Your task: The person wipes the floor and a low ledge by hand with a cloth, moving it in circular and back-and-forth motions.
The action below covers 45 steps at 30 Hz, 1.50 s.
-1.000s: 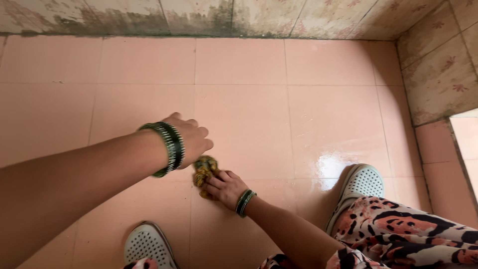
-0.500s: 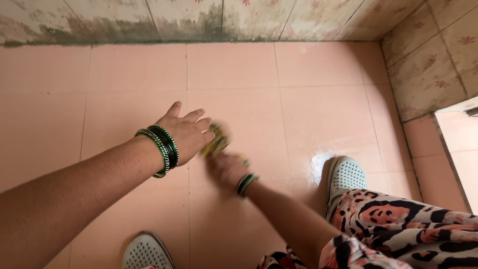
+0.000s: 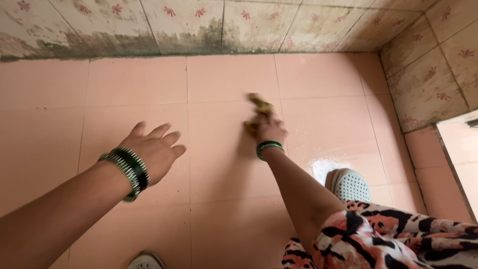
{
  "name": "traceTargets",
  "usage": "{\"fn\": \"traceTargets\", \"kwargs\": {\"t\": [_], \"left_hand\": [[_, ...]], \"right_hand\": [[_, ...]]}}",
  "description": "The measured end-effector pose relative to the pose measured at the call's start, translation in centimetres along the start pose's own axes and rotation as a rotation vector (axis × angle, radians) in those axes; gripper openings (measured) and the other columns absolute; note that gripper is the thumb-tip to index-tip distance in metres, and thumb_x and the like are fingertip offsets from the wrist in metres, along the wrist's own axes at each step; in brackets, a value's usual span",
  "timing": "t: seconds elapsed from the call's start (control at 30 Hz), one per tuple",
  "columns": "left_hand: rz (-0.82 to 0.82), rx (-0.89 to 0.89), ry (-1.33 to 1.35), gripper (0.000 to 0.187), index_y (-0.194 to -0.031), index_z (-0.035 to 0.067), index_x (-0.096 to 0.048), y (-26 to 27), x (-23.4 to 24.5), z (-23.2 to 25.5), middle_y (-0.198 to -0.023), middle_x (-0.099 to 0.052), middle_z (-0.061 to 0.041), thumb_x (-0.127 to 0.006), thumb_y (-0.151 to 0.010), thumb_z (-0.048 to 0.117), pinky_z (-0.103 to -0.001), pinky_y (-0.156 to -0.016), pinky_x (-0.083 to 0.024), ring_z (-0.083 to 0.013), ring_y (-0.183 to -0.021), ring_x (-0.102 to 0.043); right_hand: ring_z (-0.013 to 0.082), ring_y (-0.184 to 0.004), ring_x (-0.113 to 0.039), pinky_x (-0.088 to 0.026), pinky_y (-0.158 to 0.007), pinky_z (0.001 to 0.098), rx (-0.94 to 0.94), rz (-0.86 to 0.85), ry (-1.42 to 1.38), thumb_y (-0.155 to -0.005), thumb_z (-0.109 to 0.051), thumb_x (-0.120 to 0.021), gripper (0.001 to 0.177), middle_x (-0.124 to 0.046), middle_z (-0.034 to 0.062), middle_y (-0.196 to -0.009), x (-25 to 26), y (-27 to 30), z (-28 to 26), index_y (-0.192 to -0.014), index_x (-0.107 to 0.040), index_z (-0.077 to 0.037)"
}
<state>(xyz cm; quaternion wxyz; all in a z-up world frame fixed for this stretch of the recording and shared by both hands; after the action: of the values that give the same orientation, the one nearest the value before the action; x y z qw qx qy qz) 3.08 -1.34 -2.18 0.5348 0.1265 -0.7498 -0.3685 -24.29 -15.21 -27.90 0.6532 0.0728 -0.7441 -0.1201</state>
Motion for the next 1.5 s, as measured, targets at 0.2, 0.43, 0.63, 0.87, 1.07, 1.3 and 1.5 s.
{"fn": "traceTargets", "kwargs": {"t": [0.2,0.43,0.63,0.87,1.07,1.3,1.5], "left_hand": [[-0.107,0.095,0.092,0.053,-0.153,0.032,-0.035,-0.4,-2.2,-2.7,-0.169,-0.017,0.004,-0.048,-0.103,0.022,-0.055,-0.127,-0.018,-0.0195,-0.158,-0.01],[-0.099,0.062,0.075,0.048,-0.147,0.026,-0.044,-3.3,-2.2,-4.7,-0.165,-0.025,-0.001,-0.053,-0.101,0.019,-0.057,-0.124,-0.021,-0.0232,-0.157,-0.015],[-0.04,0.056,0.13,0.045,-0.145,0.024,-0.047,-3.1,-2.8,-6.0,-0.163,-0.029,-0.002,-0.053,-0.1,0.022,-0.057,-0.123,-0.021,-0.0237,-0.156,-0.017],[-0.129,0.097,0.2,0.051,-0.15,0.029,-0.042,-2.2,-6.1,-7.9,-0.165,-0.025,-0.001,-0.054,-0.101,0.023,-0.055,-0.122,-0.024,-0.023,-0.156,-0.015],[-0.09,0.095,0.216,0.046,-0.145,0.025,-0.048,-4.0,-5.7,-9.0,-0.158,-0.038,-0.002,-0.057,-0.1,0.023,-0.052,-0.118,-0.032,-0.0235,-0.154,-0.025],[-0.068,0.086,0.226,0.043,-0.142,0.023,-0.051,-6.1,-5.7,-9.2,-0.164,-0.027,-0.002,-0.058,-0.1,0.022,-0.051,-0.118,-0.031,-0.0236,-0.154,-0.022],[-0.162,0.117,0.241,0.054,-0.152,0.028,-0.041,-5.5,-7.4,-9.8,-0.166,-0.024,0.0,-0.055,-0.101,0.022,-0.052,-0.121,-0.029,-0.0228,-0.155,-0.021]], "right_hand": [[0.0417,-0.128,-0.046,-0.033,-0.106,0.0618,0.116,0.446,0.056,-0.104,-0.039,-0.04,0.055,-0.05,0.028,-0.143,-10.9,4.8,-3.8,-0.144,-0.046,-0.002],[0.0344,-0.14,-0.041,-0.036,-0.106,0.064,1.362,0.093,0.218,-0.09,-0.039,-0.053,0.045,-0.051,0.0013,-0.147,-11.4,19.3,-19.3,-0.135,-0.055,-0.035],[0.0504,-0.14,-0.024,-0.024,-0.097,0.081,0.824,-0.066,0.394,-0.098,-0.038,-0.044,0.062,-0.027,0.0182,-0.16,-2.6,6.1,-21.5,-0.152,-0.033,-0.009],[0.0338,-0.126,-0.048,-0.045,-0.09,0.0504,0.253,-0.001,0.284,-0.1,-0.022,-0.048,0.046,-0.047,0.015,-0.151,-2.5,-0.9,-15.6,-0.144,-0.048,-0.012],[0.0296,-0.121,-0.054,-0.044,-0.088,0.0543,1.227,-0.097,0.145,-0.101,-0.031,-0.046,0.046,-0.06,0.0118,-0.136,-12.7,17.1,-26.5,-0.14,-0.054,-0.008],[0.0296,-0.139,-0.043,-0.036,-0.11,0.0559,1.199,-0.197,0.163,-0.103,-0.046,-0.046,0.048,-0.048,0.0056,-0.153,-8.3,10.3,-31.2,-0.143,-0.046,-0.018],[0.0426,-0.141,-0.034,-0.042,-0.095,0.0617,0.381,-0.009,0.266,-0.095,-0.061,-0.045,0.073,-0.04,0.0111,-0.155,-2.1,-10.5,-19.7,-0.156,-0.029,-0.023]]}}
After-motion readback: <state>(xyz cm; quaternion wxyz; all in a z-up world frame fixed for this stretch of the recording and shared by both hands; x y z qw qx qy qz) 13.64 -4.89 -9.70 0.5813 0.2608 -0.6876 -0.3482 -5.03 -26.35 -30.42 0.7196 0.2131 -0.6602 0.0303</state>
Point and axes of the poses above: each hand's wrist, its own y-axis away from the middle knuckle, its own x-axis out of the back of the hand, z = x × y, the point moved 3 cm from there along -y, towards the middle knuckle
